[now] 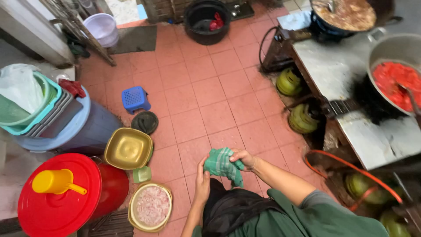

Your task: The recorder is preparing a meal by transferring liquids between pots, adding ingredients, and chopping onions.

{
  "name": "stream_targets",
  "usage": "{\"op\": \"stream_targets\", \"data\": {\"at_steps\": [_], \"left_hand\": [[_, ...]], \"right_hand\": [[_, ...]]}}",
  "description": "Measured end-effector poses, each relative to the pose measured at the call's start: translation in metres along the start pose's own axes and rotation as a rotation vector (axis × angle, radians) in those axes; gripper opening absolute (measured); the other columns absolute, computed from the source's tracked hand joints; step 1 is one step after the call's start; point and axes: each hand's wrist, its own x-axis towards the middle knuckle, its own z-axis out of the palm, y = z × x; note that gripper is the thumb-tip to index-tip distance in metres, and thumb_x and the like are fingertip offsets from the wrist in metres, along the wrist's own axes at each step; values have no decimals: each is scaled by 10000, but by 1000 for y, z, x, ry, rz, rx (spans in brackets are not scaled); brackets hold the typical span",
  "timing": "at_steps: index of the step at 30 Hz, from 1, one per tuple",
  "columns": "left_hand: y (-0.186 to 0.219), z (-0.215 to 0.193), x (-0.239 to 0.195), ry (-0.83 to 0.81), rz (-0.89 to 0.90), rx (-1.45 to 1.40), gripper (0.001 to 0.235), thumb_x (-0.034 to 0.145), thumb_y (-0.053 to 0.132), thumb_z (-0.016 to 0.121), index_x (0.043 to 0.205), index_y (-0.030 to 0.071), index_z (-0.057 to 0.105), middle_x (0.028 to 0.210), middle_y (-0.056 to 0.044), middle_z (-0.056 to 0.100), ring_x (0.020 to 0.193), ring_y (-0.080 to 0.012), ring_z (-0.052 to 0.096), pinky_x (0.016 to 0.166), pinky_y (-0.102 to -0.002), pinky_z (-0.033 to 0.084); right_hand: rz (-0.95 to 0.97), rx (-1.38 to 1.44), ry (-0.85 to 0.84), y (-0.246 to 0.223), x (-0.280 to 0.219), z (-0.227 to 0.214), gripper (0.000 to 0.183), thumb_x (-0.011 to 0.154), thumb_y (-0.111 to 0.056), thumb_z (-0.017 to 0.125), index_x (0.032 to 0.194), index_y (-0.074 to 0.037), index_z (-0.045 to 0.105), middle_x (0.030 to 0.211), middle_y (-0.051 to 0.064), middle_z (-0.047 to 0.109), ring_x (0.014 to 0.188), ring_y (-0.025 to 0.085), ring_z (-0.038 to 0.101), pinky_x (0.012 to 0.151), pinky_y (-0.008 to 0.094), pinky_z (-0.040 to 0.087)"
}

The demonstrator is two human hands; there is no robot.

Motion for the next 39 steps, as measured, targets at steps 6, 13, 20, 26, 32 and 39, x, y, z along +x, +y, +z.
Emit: {"op": "stream_targets", "data": {"at_steps": [6, 13, 20, 26, 32, 39], "left_hand": [[-54, -96, 161, 223, -281, -358, 603, 1049, 436, 404, 1463, 6, 486, 1428, -165, 574, 1309, -290, 536, 1093, -416, 423], [-83, -176, 361, -293, -179, 247, 362, 950, 178, 647, 1282, 40, 613, 1148, -96, 699, 1041, -220, 663, 904, -348, 581], [-115, -215, 561, 82, -346, -906, 377, 968, 280, 628, 1274, 61, 646, 1244, -83, 696, 1177, -247, 622, 1086, -440, 469], [-107, -226, 675, 271, -349, -1182, 734, 906, 673, 430, 1247, 68, 667, 1227, -114, 711, 1148, -295, 646, 1036, -483, 485], [-128, -297, 682, 814, -255, -662, 538, 1028, 413, 567, 1359, -10, 592, 1296, -160, 664, 1168, -291, 622, 999, -445, 503], [-81, -324, 665, 1056, -51, -306, 507, 968, 190, 642, 1430, 94, 459, 1371, -29, 582, 1228, -128, 562, 1042, -277, 446]], "right_hand": [[-52, -11, -90, -111, 153, -20, 628, 781, -125, 729, 1340, 110, 568, 1179, 210, 698, 1054, 308, 708, 943, 441, 583], [-207, 23, 24, -229, 313, -92, 743, 885, -335, 741, 1454, 76, 498, 1364, 216, 632, 1232, 315, 637, 1072, 450, 521], [-238, 312, 379, -319, 404, -184, 838, 858, -526, 650, 1491, -17, 440, 1431, 208, 608, 1273, 355, 636, 1084, 505, 482], [-6, -127, 323, -443, 515, -299, 636, 880, -30, 699, 1449, 79, 437, 1342, 233, 596, 1223, 377, 608, 1082, 543, 500], [327, -214, 35, -523, 690, -225, 725, 680, 29, 609, 1399, 32, 515, 1267, 198, 674, 1168, 346, 666, 1010, 492, 541], [781, -708, -599, -400, 848, -195, 690, 701, 12, 672, 1383, 0, 568, 1158, 72, 685, 1060, 194, 655, 930, 349, 532]]}}
